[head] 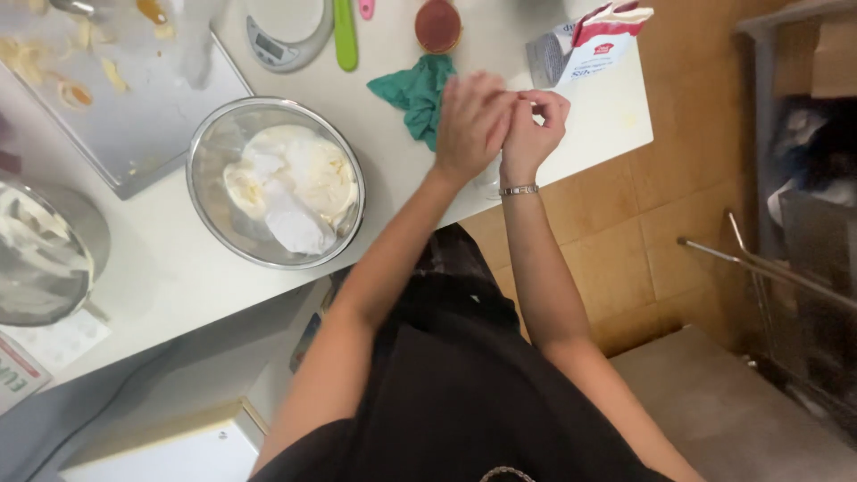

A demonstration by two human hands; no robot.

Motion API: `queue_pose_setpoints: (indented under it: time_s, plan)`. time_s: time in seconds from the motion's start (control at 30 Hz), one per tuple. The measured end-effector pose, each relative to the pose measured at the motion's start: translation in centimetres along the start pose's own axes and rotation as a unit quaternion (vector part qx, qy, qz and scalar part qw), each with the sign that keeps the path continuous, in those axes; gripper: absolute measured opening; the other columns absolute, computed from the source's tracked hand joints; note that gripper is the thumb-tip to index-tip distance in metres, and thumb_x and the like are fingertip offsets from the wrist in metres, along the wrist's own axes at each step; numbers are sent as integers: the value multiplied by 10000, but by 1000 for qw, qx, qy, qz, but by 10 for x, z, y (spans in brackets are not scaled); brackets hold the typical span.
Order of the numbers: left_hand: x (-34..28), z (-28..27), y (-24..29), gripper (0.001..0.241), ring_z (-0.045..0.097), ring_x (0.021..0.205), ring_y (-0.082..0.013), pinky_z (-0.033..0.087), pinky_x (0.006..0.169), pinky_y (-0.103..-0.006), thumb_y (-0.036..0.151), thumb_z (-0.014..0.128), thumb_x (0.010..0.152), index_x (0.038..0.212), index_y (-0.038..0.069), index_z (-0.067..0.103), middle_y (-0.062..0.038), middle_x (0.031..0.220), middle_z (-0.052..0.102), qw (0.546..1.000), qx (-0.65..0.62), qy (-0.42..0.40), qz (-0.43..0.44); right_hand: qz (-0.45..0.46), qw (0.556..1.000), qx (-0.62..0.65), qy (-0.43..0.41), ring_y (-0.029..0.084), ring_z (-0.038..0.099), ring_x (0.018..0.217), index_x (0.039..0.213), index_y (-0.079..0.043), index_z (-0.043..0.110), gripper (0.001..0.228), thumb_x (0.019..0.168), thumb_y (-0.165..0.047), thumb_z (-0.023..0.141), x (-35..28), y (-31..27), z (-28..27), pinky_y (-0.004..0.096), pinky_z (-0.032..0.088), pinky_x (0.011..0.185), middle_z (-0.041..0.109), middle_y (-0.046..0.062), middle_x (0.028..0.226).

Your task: Pouring whipping cream into a mixing bowl and stirring ingredients together.

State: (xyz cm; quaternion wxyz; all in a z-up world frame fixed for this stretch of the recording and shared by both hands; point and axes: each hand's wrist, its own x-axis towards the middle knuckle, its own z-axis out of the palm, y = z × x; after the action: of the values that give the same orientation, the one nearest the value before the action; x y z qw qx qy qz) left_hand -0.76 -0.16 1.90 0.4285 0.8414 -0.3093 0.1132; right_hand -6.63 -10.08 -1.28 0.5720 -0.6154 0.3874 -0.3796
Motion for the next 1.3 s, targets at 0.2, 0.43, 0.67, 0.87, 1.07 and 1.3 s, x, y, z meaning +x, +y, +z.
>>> queue_pose_setpoints:
  time_s: [0.2, 0.43, 0.67, 0.87, 1.07, 1.3]
  plan:
    - [29, -49, -10, 681, 482, 1348, -313, 308, 1145, -557, 315, 756, 824, 1392, 23, 519, -146, 1425, 533, 943, -45, -253, 212, -62, 988, -137, -25, 202, 577, 953, 904, -43, 710, 69, 891, 14, 672, 4, -23, -13, 304, 489, 817, 596, 62, 1050]
    - [6, -25, 0, 610, 518, 1337, -300, 335, 1186, -514, 255, 673, 895, 1411, -33, 518, -181, 1451, 556, 924, 211, -220, 232, -478, 756, -402, -193, 365, 460, 1368, 1451, -30, 525, 600, 968, -192, 842, 77, -42, -98, 592, 359, 1134, 481, 179, 1434]
    - [16, -10, 7, 516, 515, 1297, -330, 371, 1133, -501, 203, 570, 930, 1384, -40, 535, -202, 1421, 546, 909, 305, -194, 208, -456, 625, -541, -331, 371, 231, 1625, 1640, 15, 371, 1034, 820, -329, 898, 132, -64, -89, 710, 103, 1269, 280, 235, 1727]
    - [23, 5, 3, 483, 521, 1276, -325, 377, 1140, -481, 198, 594, 925, 1358, -10, 549, -195, 1393, 557, 912, 310, -178, 201, -445, 584, -555, -390, 346, 339, 1626, 1613, 25, 401, 1098, 740, -336, 960, 138, -78, -65, 685, 129, 1251, 424, 183, 1667]
    - [45, 35, -6, 383, 579, 1175, -323, 400, 1103, -434, 187, 602, 895, 1225, -8, 611, -185, 1238, 637, 919, 307, -123, 216, -454, 584, -525, -421, 318, 533, 1405, 1399, -2, 492, 852, 726, -283, 933, 149, -81, -55, 539, 273, 1305, 584, 152, 1473]
    - [62, 36, -8, 211, 601, 1022, -263, 446, 1018, -422, 158, 605, 875, 1064, 71, 641, -82, 1004, 621, 941, 218, -128, 225, -436, 620, -496, -425, 304, 576, 1358, 1339, -41, 550, 768, 740, -313, 947, 127, -87, -53, 560, 323, 1263, 629, 127, 1326]
